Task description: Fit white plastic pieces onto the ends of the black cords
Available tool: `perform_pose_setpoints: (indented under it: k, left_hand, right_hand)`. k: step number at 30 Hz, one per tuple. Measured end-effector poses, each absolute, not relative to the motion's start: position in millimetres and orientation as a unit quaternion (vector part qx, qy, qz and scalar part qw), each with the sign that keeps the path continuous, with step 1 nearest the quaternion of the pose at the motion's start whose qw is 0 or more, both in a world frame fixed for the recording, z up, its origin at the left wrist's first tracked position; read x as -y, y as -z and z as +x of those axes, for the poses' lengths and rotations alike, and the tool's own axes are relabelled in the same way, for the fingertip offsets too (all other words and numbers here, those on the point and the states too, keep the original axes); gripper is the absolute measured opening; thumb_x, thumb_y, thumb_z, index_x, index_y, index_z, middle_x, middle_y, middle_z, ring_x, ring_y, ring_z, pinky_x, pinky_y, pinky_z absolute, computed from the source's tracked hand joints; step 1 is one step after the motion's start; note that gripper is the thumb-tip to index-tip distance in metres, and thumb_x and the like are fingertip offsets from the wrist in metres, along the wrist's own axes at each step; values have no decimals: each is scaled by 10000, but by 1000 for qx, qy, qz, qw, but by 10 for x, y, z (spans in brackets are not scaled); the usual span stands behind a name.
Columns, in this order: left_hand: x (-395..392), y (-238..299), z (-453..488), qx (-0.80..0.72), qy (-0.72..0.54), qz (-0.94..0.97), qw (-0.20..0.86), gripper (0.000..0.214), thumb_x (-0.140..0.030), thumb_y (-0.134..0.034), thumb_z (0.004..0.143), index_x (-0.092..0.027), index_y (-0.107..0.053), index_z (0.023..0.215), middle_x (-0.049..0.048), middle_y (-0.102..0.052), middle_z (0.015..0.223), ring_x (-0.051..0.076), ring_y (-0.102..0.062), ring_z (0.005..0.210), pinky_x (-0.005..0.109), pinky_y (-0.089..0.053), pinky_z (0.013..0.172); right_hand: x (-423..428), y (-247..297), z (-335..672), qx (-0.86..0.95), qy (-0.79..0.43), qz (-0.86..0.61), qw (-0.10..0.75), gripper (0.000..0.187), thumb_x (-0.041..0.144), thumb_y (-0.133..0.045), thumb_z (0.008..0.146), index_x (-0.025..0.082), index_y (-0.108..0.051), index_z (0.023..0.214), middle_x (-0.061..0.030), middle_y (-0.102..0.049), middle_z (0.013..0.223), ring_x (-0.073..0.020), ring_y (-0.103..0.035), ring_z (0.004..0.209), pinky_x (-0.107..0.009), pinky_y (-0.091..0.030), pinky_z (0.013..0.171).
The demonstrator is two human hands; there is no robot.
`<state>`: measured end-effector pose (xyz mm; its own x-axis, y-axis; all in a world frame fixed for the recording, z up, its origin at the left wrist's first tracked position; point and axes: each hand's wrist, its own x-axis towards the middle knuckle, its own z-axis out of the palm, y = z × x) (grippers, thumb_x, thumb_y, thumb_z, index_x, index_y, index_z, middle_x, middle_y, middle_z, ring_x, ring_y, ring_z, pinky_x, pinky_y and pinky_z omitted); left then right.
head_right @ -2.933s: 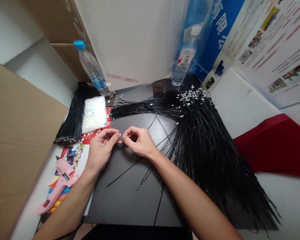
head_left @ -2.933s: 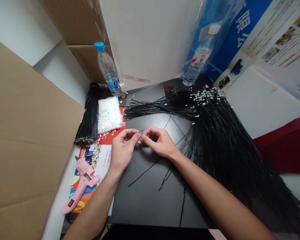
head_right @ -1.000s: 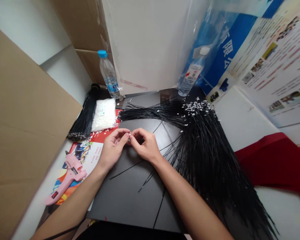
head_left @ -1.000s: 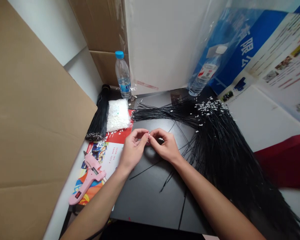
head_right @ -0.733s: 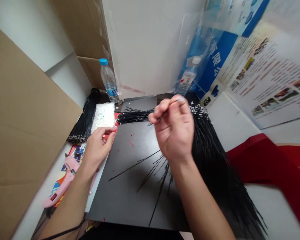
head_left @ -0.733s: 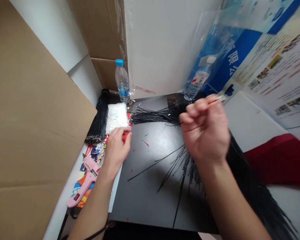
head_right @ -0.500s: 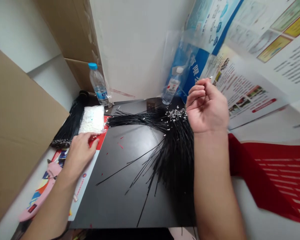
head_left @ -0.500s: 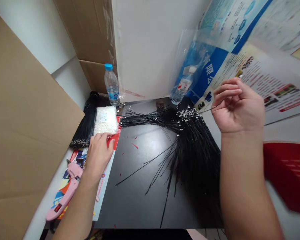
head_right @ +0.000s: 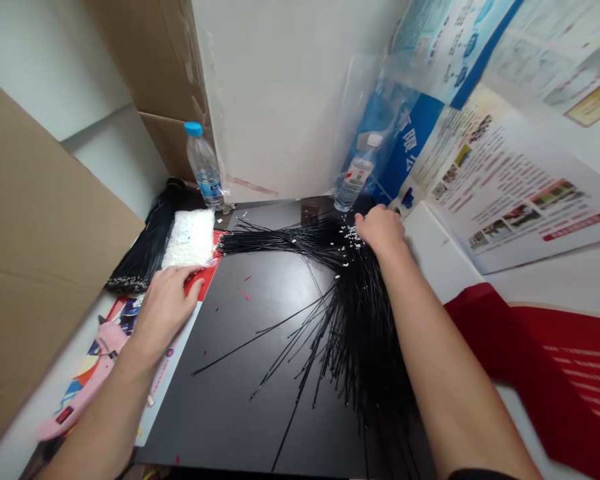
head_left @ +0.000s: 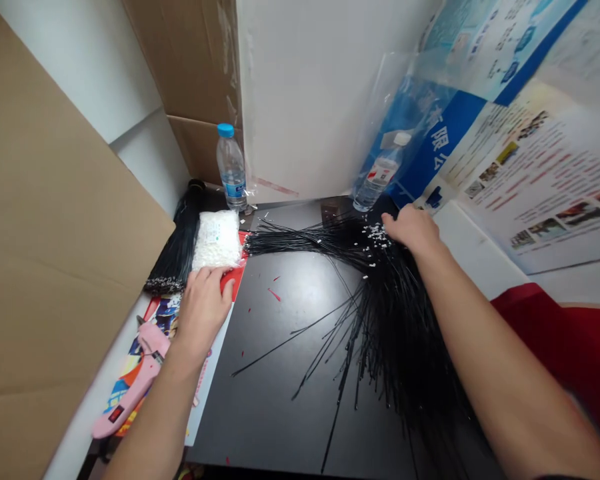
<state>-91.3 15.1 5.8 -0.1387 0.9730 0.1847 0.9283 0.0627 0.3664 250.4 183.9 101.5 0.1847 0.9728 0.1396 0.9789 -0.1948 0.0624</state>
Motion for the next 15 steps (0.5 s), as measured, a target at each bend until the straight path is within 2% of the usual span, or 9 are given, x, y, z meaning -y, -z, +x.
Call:
perform_pose_setpoints:
  k: [2,4,6,8,11,15]
  left_hand:
    - [-161,-57,-911,-731,-198,651,49,380,-255,-434,951,-116,-698,1187,177,-690,1100,323,-592,1039,461,-442,971]
    - [-169,-51,-912,-735,-196,648,40,371,-256,-446,949,-129,-708,1180,169,-688,1082,322,-588,1014,456,-452,958]
    - [-173,-43,-914,-738,-197,644,33,368,-255,-455,947,-125,-713,1176,170,-686,1072,327,-582,994,459,-462,944]
    - [-174,-36,-917,-738,-199,643,31,366,-253,-459,945,-122,-714,1173,173,-685,1070,331,-574,984,468,-466,933]
    - [-174,-30,-923,-734,-212,644,39,356,-239,-457,939,-139,-716,1162,171,-688,1069,330,-570,984,482,-470,923]
    - [-178,-40,-928,-739,-210,639,39,363,-246,-449,947,-133,-708,1175,175,-687,1073,339,-567,1004,484,-472,913]
  right_hand:
    - [-1698,-898,2267,661,60,-747,18,488,413,-506,968,26,-630,1239,-278,-681,1139,-352,-647,1138,-407,-503,854]
    - [-1523,-778,2019,708,28,-705,-26,442,485,-491,959,129,-697,1122,-203,-718,1073,-340,-684,1061,-421,-514,843]
    - [-1370,-669,1823,731,3,-675,-95,452,512,-508,943,128,-722,1047,-216,-722,1036,-349,-698,1028,-428,-520,835]
    - [-1270,-592,1712,744,-3,-653,-143,430,446,-491,963,97,-708,1091,-245,-713,1054,-353,-696,1050,-423,-522,840]
    - [-1216,-574,1691,764,-8,-623,-167,378,318,-424,989,98,-680,1159,-236,-717,1060,-346,-705,1043,-413,-527,827]
    - [-1270,-670,1869,752,12,-637,-170,374,329,-413,985,129,-693,1134,-216,-726,1026,-348,-714,1004,-422,-530,807]
